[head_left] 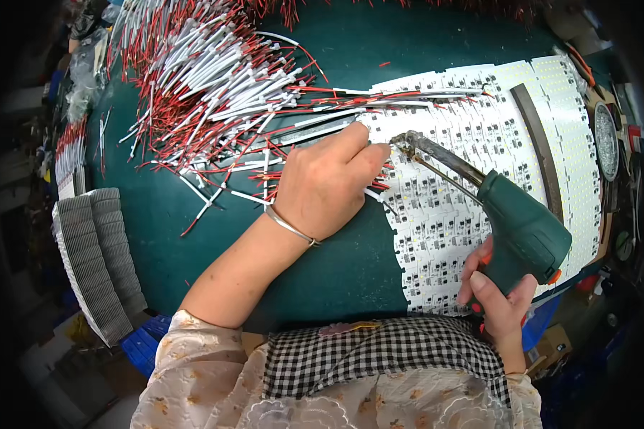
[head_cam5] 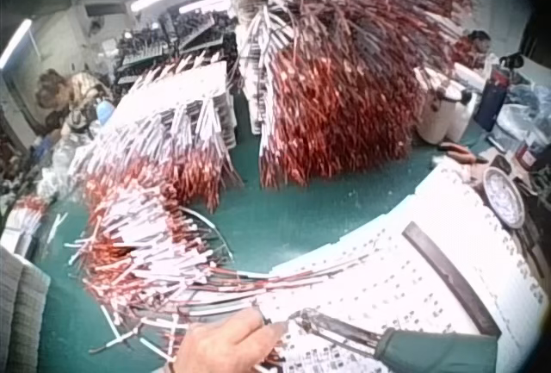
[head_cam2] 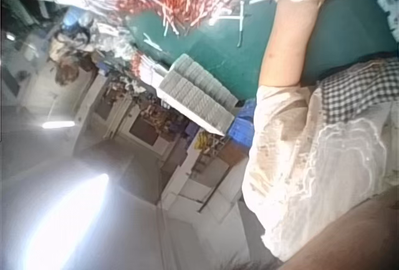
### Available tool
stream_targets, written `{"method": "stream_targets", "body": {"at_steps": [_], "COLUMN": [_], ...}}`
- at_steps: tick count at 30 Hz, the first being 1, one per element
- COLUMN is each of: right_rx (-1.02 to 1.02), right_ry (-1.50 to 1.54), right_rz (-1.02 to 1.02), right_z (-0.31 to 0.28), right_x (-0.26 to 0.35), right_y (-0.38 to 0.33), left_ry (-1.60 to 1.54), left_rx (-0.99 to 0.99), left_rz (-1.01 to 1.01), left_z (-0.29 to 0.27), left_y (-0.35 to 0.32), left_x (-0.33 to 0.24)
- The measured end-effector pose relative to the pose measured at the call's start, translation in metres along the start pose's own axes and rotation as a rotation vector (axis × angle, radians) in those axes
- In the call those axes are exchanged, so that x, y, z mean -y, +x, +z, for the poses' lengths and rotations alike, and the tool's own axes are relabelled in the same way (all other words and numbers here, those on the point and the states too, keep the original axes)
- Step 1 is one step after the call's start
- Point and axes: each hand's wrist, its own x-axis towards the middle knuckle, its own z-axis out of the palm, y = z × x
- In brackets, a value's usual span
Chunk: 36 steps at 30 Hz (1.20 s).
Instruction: The person solders pre-cut wires onto an LED light strip matrix using a soldering iron and solder from a spool.
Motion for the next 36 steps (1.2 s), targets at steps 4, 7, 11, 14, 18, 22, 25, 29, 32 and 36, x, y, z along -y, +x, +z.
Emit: {"method": "stream_targets", "body": {"at_steps": [4,7,11,14,18,22,25,29,32,36], "right_rx": [-0.196,-0.183,-0.28,-0.258,-0.175,-0.201,-0.318,-0.29,-0.276,-0.185], "right_ry": [-0.058,-0.116,-0.027,0.018,0.05,0.053,-0.025,-0.021,-0.001,0.004], "right_rz": [0.019,0.011,-0.096,-0.038,-0.014,-0.048,-0.056,-0.026,0.003,-0.003], "right_z": [0.011,0.008,0.008,0.002,-0.005,0.0,0.007,0.006,0.005,0.001], "right_x": [0.006,0.0,0.0,0.011,0.01,0.004,0.001,-0.003,-0.006,-0.012], "right_y": [0.002,0.001,-0.002,-0.005,-0.01,-0.014,-0.013,-0.019,-0.021,-0.021], "left_ry": [-0.027,-0.025,-0.038,-0.007,0.021,-0.029,-0.098,-0.153,-0.153,-0.153], "left_rx": [-0.016,-0.009,-0.023,-0.004,0.01,-0.034,-0.025,0.004,0.013,0.013], "left_rz": [-0.007,-0.007,0.01,0.009,0.008,-0.005,-0.004,0.018,0.014,0.016], "left_z": [0.0,0.001,0.002,0.0,0.0,0.003,0.004,0.004,0.002,0.001], "left_y": [0.001,0.0,0.0,0.001,-0.001,0.0,0.0,0.002,0.003,0.002], "left_x": [-0.001,0.0,0.001,-0.001,-0.001,0.001,0.008,0.01,0.008,0.008]}}
